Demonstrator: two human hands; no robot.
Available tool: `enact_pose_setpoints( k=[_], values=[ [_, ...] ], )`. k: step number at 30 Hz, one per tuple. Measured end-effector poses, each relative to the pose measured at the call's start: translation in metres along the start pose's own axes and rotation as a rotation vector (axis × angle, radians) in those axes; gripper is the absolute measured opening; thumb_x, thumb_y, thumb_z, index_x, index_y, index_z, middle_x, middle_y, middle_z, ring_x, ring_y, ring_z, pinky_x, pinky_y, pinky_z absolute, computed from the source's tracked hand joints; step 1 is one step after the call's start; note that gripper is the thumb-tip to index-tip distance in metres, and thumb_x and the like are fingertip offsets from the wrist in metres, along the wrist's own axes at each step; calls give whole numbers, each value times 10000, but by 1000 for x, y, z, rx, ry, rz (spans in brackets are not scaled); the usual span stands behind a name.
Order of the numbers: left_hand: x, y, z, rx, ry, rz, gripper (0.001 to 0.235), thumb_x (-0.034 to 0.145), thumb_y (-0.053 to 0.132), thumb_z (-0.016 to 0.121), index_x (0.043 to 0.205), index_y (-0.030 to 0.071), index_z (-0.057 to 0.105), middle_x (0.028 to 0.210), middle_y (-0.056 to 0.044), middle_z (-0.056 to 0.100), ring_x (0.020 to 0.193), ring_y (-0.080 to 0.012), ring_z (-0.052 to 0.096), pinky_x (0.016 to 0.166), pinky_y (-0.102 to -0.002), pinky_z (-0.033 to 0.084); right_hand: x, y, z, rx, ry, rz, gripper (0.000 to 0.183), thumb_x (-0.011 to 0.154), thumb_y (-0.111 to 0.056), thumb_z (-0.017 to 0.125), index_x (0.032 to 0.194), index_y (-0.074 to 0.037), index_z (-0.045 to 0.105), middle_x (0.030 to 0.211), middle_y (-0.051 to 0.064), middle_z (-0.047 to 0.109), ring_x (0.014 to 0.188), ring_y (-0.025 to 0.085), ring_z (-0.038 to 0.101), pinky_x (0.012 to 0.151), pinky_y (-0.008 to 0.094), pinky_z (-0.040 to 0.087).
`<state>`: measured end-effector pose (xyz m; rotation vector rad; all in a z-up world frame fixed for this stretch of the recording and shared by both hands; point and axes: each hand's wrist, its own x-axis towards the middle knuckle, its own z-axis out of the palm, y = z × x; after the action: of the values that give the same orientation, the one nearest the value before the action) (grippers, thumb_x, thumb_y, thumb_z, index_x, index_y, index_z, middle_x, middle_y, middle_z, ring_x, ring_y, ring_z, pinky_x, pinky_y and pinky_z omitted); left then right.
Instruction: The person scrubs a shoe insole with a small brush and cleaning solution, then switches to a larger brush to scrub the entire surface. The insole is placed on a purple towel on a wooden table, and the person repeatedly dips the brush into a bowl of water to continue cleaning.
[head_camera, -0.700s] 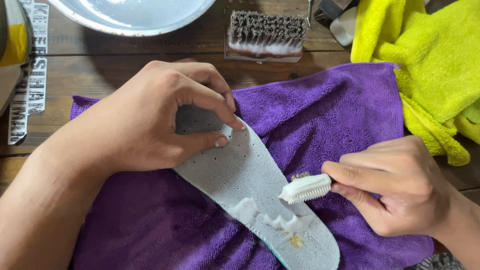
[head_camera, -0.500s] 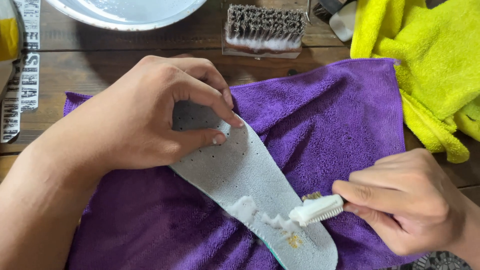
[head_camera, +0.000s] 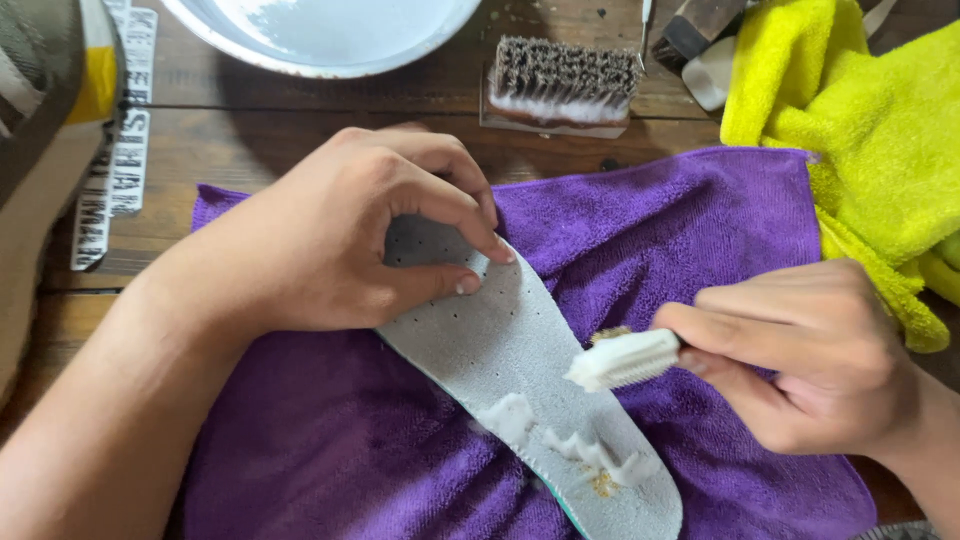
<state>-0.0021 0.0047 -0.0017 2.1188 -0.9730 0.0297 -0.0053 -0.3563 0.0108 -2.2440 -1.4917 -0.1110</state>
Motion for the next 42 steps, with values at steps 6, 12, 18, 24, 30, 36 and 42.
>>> enact_pose_setpoints(
  k=[6,12,18,24,30,36,42],
  values=[
    [-4,-4,1,-26,23,32,150,944,178,860,1090,201,887,1142,-52,758,1007,-240,766,921,-396,565,63,-9,21,-51,6,-142,181,1086,-160,655,1109,-33,782,707,25,580,521,256,548,467,429,392],
    [-6,-10,3,-54,36,35,177,913,172,892,1084,214,903,1117,-25,748,990,-215,761,890,-378,569,76,-3,34,7,6,-202,129,1022,-99,782,1132,-34,799,684,8,594,469,232,518,420,402,396],
    [-6,-16,4,-96,35,31,285,817,166,923,1098,210,900,1128,-34,769,987,-218,779,900,-379,571,63,-5,36,52,-69,-192,198,1006,-141,745,1174,-38,765,776,22,707,465,291,504,431,406,418],
    [-7,-19,4,-87,31,37,277,837,198,929,1109,247,899,1114,-18,771,979,-215,774,902,-387,568,53,-18,29,53,-147,-251,177,1001,-14,609,1111,-54,742,665,7,510,468,243,416,438,376,374],
    [-7,-17,6,-73,48,37,280,807,180,920,1082,229,892,1104,-43,759,987,-247,758,892,-402,547,49,-12,27,34,-10,-121,192,984,-202,682,1032,-37,767,740,48,670,465,284,484,478,418,392],
    [-7,-16,5,-63,41,36,289,808,180,912,1087,248,884,1086,-34,746,977,-249,749,868,-414,535,49,-12,29,-102,-51,-99,158,1025,-116,643,1053,-74,793,703,13,644,461,266,520,461,395,443],
    [-7,-16,6,-77,47,55,286,816,156,891,1096,215,880,1095,-55,765,992,-260,750,894,-416,545,42,-9,27,87,-119,-168,297,979,-134,745,1257,-31,727,727,26,659,474,279,518,442,403,438]
  ],
)
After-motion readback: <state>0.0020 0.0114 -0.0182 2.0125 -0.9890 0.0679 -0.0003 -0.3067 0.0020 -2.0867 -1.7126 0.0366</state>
